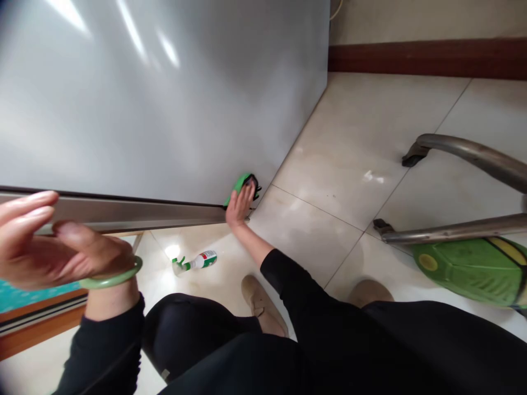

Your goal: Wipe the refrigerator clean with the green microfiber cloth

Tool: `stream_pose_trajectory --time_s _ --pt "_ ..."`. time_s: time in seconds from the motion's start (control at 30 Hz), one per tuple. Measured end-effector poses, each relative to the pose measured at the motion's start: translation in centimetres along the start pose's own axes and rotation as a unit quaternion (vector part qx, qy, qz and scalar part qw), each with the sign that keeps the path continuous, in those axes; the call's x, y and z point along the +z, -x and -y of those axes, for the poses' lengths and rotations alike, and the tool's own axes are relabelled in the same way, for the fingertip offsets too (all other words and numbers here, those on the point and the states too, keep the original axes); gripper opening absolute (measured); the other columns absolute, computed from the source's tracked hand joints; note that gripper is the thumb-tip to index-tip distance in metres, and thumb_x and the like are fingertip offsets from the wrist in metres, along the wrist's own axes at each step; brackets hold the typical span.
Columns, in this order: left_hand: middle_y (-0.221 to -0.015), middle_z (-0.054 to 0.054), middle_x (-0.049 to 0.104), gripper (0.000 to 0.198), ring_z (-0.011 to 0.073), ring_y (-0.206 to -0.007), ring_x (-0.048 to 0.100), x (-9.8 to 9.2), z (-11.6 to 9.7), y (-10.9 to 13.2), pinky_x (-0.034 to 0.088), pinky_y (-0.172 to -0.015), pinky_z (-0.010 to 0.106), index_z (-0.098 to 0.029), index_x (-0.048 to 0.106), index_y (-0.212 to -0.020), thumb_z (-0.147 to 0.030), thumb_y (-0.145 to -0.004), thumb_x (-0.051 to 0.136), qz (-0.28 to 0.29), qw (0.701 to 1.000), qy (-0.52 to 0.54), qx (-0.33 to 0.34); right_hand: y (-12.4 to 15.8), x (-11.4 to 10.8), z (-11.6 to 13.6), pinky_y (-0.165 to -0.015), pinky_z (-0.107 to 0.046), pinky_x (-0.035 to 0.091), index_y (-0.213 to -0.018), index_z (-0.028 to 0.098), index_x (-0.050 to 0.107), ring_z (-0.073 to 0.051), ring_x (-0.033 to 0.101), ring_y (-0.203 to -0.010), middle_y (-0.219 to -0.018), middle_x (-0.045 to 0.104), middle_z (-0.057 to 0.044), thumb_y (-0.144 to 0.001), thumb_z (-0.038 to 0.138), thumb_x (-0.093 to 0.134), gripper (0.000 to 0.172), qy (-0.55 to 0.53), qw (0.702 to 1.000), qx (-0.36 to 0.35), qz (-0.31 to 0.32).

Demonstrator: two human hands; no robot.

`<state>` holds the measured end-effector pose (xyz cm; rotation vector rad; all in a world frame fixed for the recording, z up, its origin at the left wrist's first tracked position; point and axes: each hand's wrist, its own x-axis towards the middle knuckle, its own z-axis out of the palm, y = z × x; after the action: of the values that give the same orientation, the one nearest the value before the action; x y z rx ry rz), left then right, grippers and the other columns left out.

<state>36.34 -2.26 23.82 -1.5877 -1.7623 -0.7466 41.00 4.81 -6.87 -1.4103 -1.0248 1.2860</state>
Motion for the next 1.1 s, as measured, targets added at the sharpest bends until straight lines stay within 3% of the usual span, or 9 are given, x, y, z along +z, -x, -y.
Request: stream_pose_trajectory --time_s 0.1,0.17,0.33,0.4,0.6,0.67,0.9,0.97,1.1 --pt "-0.111 0.007 0.071 0.026 0.0253 -0.105 0.064 0.9 -1.6 1.6 0.048 -0.099 0.05 -0.024 0.06 -0.119 -0.039 -0.098 0.056 -0.073 0.984 0.003 0.164 -6.8 -1.0 0.2 -0.138 -0.064 0.02 -0.159 0.001 0.05 -0.029 0.027 -0.169 -0.172 0.039 -0.029 -0.109 0.061 0.012 0.086 0.005 0.998 0.048 -0.025" --pt "-0.11 0.006 0.076 0.027 0.0234 -0.098 0.066 1.8 -1.8 3.0 0.05 -0.095 0.046 -0.025 0.064 -0.121 -0.027 -0.095 0.057 -0.059 0.979 -0.01 0.196 -7.3 -1.5 0.2 -0.139 -0.063 0.019 -0.159 0.001 0.048 -0.029 0.027 -0.169 -0.173 0.038 -0.028 -0.109 0.062 0.01 0.088 0.011 0.998 0.05 -0.025" --pt "-0.102 0.009 0.079 0.026 0.0265 -0.095 0.061 4.1 -1.1 5.1 0.047 -0.094 0.047 -0.024 0.07 -0.109 -0.019 -0.085 0.061 -0.082 0.974 -0.077 0.194 4.5 -1.4 -0.1 -0.14 -0.059 0.023 -0.153 0.014 0.057 -0.023 0.025 -0.169 -0.169 0.048 -0.021 -0.109 0.06 0.018 0.075 0.021 0.995 -0.079 0.051" --pt "-0.105 0.009 0.079 0.031 0.0271 -0.095 0.059 4.5 -1.1 5.0 0.046 -0.093 0.047 -0.025 0.071 -0.111 -0.018 -0.082 0.063 -0.09 0.973 -0.086 0.193 6.7 -1.4 -0.3 -0.14 -0.056 0.024 -0.151 0.016 0.06 -0.021 0.027 -0.169 -0.168 0.05 -0.018 -0.109 0.059 0.021 0.071 0.021 0.991 -0.109 0.071" --pt "-0.103 0.01 0.079 0.032 0.0291 -0.099 0.055 4.5 -1.0 5.0 0.047 -0.089 0.048 -0.027 0.071 -0.108 -0.021 -0.078 0.067 -0.084 0.977 -0.088 0.176 -6.6 -1.4 -0.4 -0.14 -0.059 0.021 -0.158 0.004 0.051 -0.027 0.028 -0.168 -0.171 0.042 -0.025 -0.107 0.064 0.01 0.089 0.033 0.999 -0.015 -0.025" --pt "-0.1 0.011 0.078 0.024 0.0299 -0.102 0.053 4.6 -0.6 5.3 0.046 -0.09 0.048 -0.026 0.07 -0.105 -0.025 -0.081 0.065 -0.085 0.979 -0.098 0.156 -8.8 -1.2 -0.1 -0.14 -0.06 0.02 -0.161 0.004 0.047 -0.027 0.026 -0.169 -0.173 0.04 -0.025 -0.106 0.065 0.004 0.092 0.034 0.998 0.003 -0.045" --pt "-0.096 0.011 0.072 0.02 0.0299 -0.105 0.047 4.6 2.1 6.8 0.035 -0.106 0.055 -0.027 0.063 -0.098 -0.042 -0.099 0.051 -0.067 0.989 -0.115 0.071 2.4 -1.0 1.8 -0.142 -0.052 0.021 -0.159 0.013 0.053 -0.022 0.02 -0.171 -0.17 0.045 -0.018 -0.11 0.056 0.015 0.075 0.055 0.988 -0.143 0.025" --pt "-0.097 0.01 0.072 0.018 0.0291 -0.104 0.049 4.4 2.4 6.9 0.036 -0.106 0.055 -0.027 0.063 -0.097 -0.042 -0.098 0.054 -0.067 0.988 -0.116 0.081 0.1 -1.3 1.6 -0.142 -0.053 0.02 -0.159 0.013 0.053 -0.023 0.02 -0.171 -0.17 0.045 -0.018 -0.11 0.055 0.018 0.073 0.055 0.987 -0.148 0.02" --pt "-0.091 0.009 0.074 0.015 0.0285 -0.097 0.053 4.5 1.7 6.4 0.042 -0.098 0.053 -0.028 0.063 -0.096 -0.038 -0.097 0.051 -0.1 0.976 -0.139 0.136 -11.4 -1.8 -0.5 -0.142 -0.056 0.015 -0.157 0.004 0.051 -0.027 0.026 -0.169 -0.168 0.045 -0.023 -0.109 0.057 0.009 0.083 0.063 0.994 -0.065 -0.053"
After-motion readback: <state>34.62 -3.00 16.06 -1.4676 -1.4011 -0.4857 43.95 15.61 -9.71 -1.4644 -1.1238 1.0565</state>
